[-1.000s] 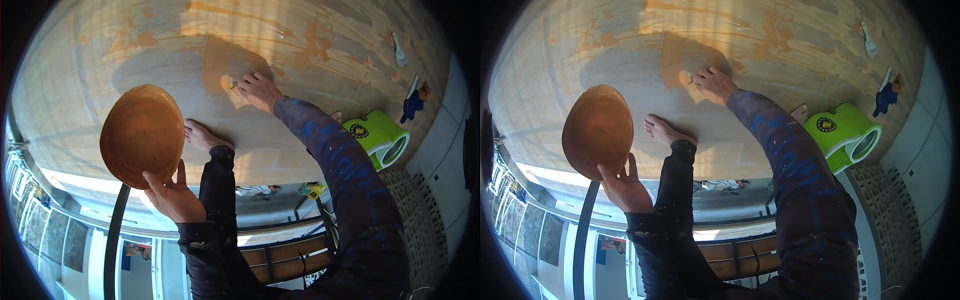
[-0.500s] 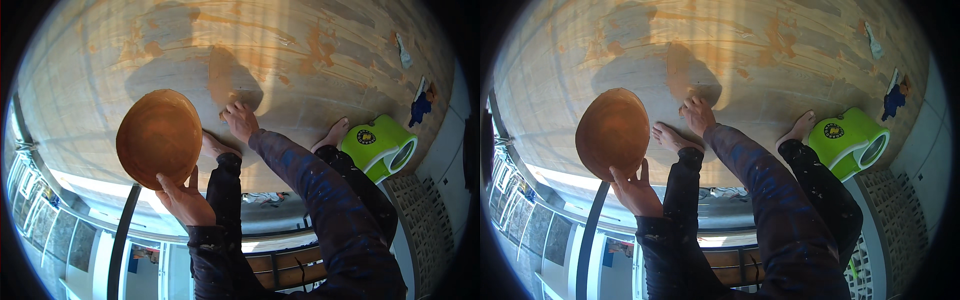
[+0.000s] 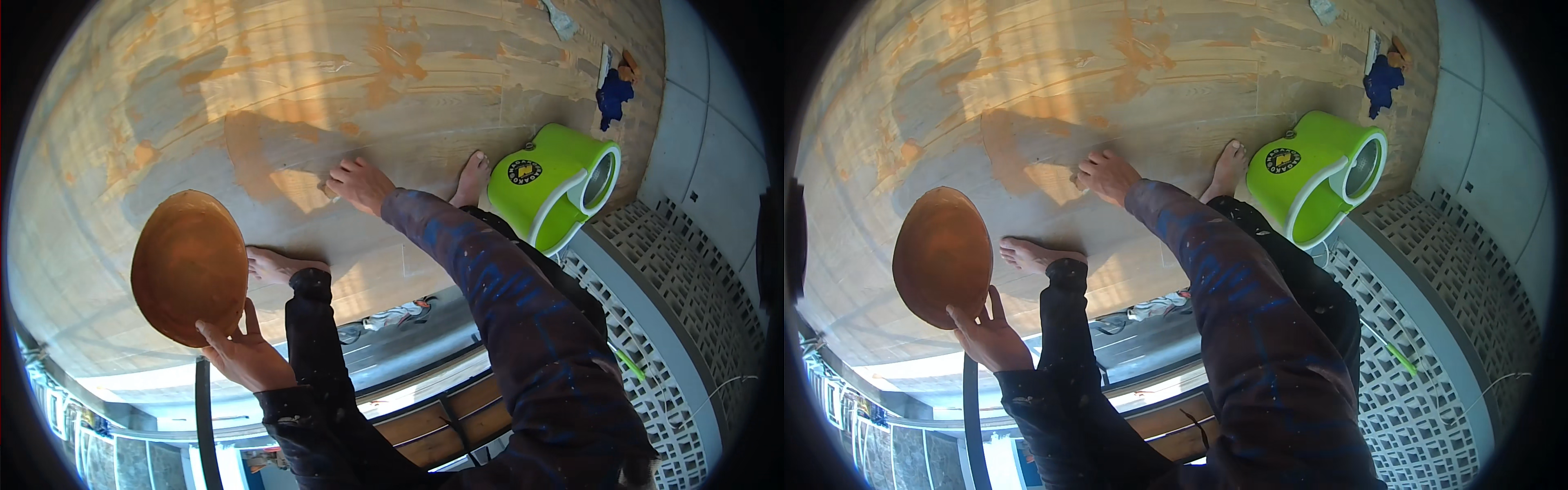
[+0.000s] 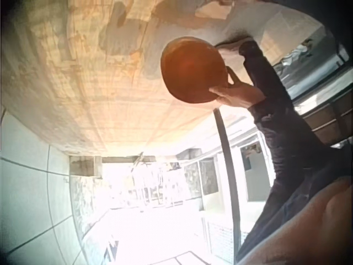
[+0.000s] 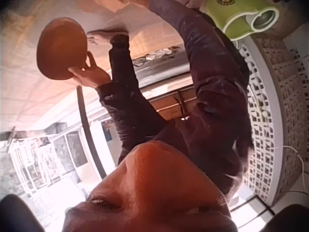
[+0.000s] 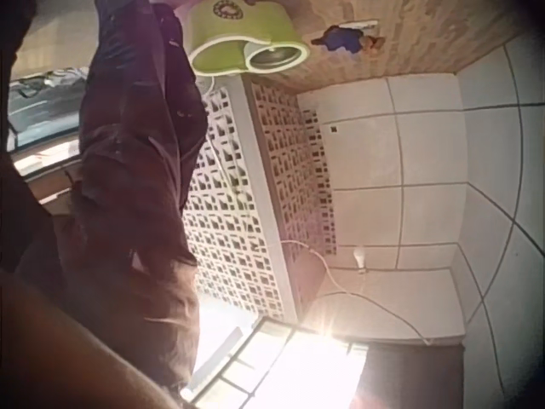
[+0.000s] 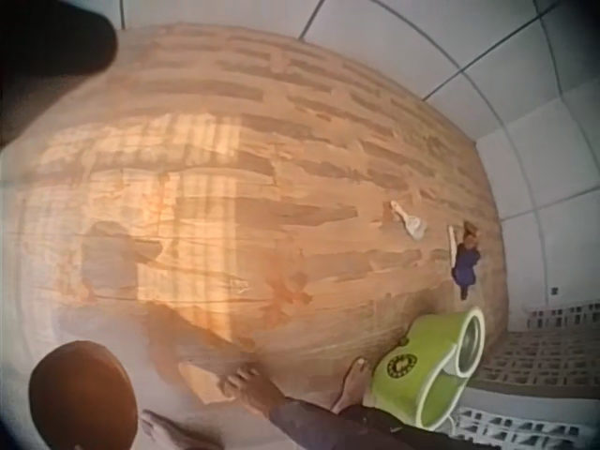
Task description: The person spreads grout into the gaps between floor tiles using a small rectangular tool. They then mix more grout powder from a bag into a bowl with water from a bucket using a putty knife.
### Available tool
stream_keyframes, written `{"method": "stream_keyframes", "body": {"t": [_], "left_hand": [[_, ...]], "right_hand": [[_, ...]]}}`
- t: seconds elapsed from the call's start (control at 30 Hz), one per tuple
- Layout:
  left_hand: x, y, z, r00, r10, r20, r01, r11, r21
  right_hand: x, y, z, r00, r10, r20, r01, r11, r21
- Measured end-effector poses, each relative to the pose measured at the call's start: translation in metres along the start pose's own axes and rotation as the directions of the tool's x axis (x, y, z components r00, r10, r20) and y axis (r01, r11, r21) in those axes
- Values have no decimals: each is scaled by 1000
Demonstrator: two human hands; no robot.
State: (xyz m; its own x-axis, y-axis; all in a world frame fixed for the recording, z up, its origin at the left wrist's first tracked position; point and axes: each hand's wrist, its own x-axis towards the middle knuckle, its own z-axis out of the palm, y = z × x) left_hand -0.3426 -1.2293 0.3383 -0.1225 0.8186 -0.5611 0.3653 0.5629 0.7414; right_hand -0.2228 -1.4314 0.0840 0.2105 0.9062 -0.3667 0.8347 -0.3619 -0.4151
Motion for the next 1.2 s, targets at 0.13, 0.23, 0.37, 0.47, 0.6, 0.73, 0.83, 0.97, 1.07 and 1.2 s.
{"method": "stream_keyframes", "body": {"t": [0.13, 0.23, 0.37, 0.47, 0.6, 0.73, 0.83, 0.97, 1.07, 1.2], "left_hand": [[-7, -8, 2, 997, -40, 69, 39, 999, 14], [-7, -13, 3, 994, -48, 101, 48, 999, 3], [-3, -9, 11, 993, -32, 117, 25, 998, 60], [3, -2, 14, 992, -11, 123, -1, 995, 99], [6, -5, 6, 992, 40, 123, -57, 989, 137], [12, -16, -6, 990, 78, 119, -102, 972, 212], [14, -22, -12, 986, 95, 135, -139, 919, 369], [-3, -27, -3, 989, 100, 104, -126, 954, 273], [-20, -31, 10, 991, 107, 75, -124, 958, 260], [-27, -37, 16, 988, 116, 101, -141, 943, 302]], "right_hand": [[-93, 54, -18, 732, 674, -98, -554, 672, 491], [-136, 89, -7, 602, 788, -128, -604, 554, 573], [-163, 111, -3, 401, 910, -106, -624, 356, 695], [-179, 137, -27, 339, 933, -125, -632, 324, 704], [-200, 215, -66, 273, 850, -450, -718, 491, 492], [-190, 292, -71, 344, 755, -559, -815, 535, 221], [-180, 281, -44, 448, 731, -515, -824, 560, 79], [-212, 214, -25, 582, 727, -365, -790, 612, -40], [-223, 221, -40, 536, 844, -33, -844, 536, -7], [-188, 297, -54, 351, 739, -575, -824, 535, 185]]}}
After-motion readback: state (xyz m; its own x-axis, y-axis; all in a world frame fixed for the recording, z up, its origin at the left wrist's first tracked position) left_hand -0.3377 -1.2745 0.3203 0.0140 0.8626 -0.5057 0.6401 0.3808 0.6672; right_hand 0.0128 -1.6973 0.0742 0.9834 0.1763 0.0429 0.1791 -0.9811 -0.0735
